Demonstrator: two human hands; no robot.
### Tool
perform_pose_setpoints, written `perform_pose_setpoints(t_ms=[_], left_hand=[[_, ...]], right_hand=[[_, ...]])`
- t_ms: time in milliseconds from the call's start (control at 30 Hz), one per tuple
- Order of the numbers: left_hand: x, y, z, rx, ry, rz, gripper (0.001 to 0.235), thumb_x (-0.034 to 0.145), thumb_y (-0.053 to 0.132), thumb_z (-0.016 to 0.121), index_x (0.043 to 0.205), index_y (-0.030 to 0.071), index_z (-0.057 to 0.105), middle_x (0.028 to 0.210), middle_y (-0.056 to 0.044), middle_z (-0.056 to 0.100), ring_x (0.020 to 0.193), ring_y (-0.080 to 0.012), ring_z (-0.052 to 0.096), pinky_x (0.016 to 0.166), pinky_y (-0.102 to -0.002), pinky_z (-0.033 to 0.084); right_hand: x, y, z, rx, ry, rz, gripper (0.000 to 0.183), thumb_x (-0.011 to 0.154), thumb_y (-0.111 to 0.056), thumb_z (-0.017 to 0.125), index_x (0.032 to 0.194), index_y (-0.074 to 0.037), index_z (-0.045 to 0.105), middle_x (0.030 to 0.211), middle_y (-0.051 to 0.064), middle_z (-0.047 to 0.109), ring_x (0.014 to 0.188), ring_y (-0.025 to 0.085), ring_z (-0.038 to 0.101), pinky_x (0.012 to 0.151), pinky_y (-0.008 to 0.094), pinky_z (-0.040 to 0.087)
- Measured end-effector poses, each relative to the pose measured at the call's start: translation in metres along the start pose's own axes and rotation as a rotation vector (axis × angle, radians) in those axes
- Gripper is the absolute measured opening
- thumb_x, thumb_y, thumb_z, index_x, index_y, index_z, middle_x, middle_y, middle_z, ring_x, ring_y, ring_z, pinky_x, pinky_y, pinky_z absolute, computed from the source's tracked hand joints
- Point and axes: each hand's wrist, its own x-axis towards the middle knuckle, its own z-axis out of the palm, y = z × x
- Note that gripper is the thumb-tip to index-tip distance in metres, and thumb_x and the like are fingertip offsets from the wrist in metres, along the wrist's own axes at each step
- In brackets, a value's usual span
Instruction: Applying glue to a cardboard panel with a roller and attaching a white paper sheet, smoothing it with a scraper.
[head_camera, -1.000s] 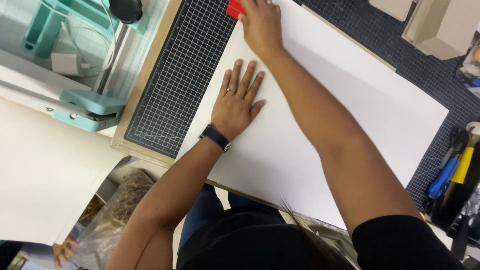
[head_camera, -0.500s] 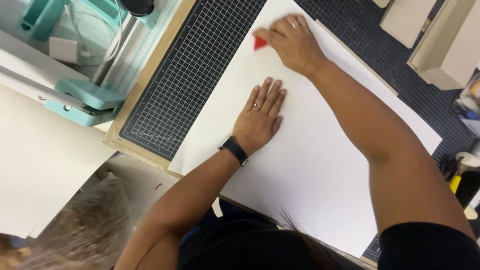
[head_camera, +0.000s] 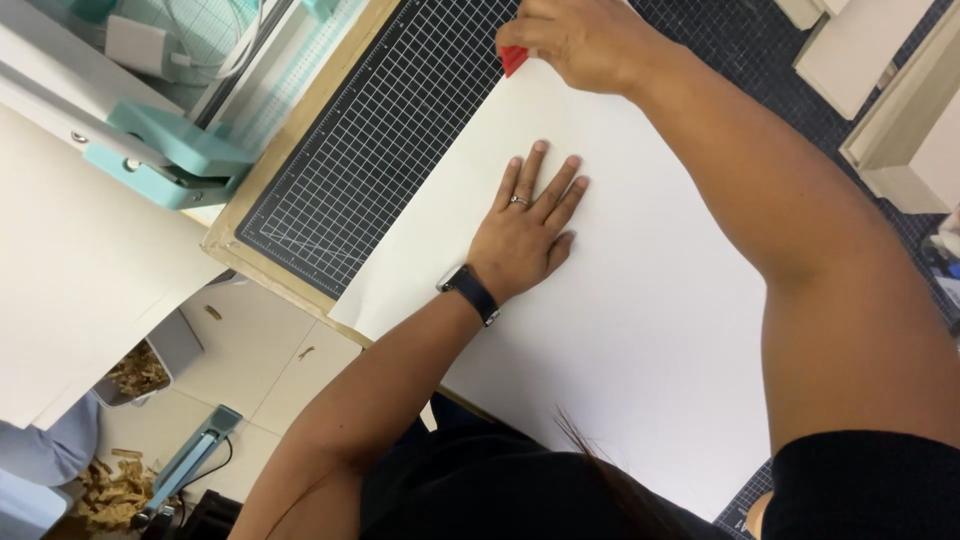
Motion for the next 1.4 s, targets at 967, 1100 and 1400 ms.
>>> perform_pose_setpoints(t_ms=[967,1100,1400], left_hand=[[-0.037,-0.029,0.006,-0.153,0.117,0.231,0.045,0.109,0.029,0.049,0.145,0.004,0.056,0.153,-0.02,0.05,0.149,-0.0436,0.033,0.127,-0.058,0.021],[-0.119,-0.034,-0.067,-0.094,-0.08,0.169,0.054,0.112,0.03,0.045,0.161,0.009,0.035,0.169,-0.01,0.029,0.158,-0.0344,0.021,0.13,-0.051,0.019],[-0.201,-0.056,-0.11,-0.017,-0.156,0.185,0.053,0.112,0.028,0.045,0.161,0.009,0.035,0.17,-0.008,0.027,0.158,-0.0315,0.023,0.13,-0.047,0.021]], right_hand=[[-0.021,-0.113,0.073,-0.062,0.524,0.823,0.074,0.093,0.009,0.069,0.157,-0.014,0.04,0.115,0.016,0.055,0.099,0.037,0.06,0.09,0.049,0.051],[-0.038,-0.179,0.096,-0.275,0.309,1.095,0.06,0.104,-0.01,0.055,0.16,-0.013,0.034,0.119,0.017,0.055,0.099,0.04,0.058,0.08,0.055,0.047],[0.003,-0.084,0.105,-0.697,0.251,1.116,0.062,0.089,-0.009,0.061,0.148,-0.025,0.052,0.108,0.011,0.054,0.094,0.036,0.055,0.073,0.048,0.045]])
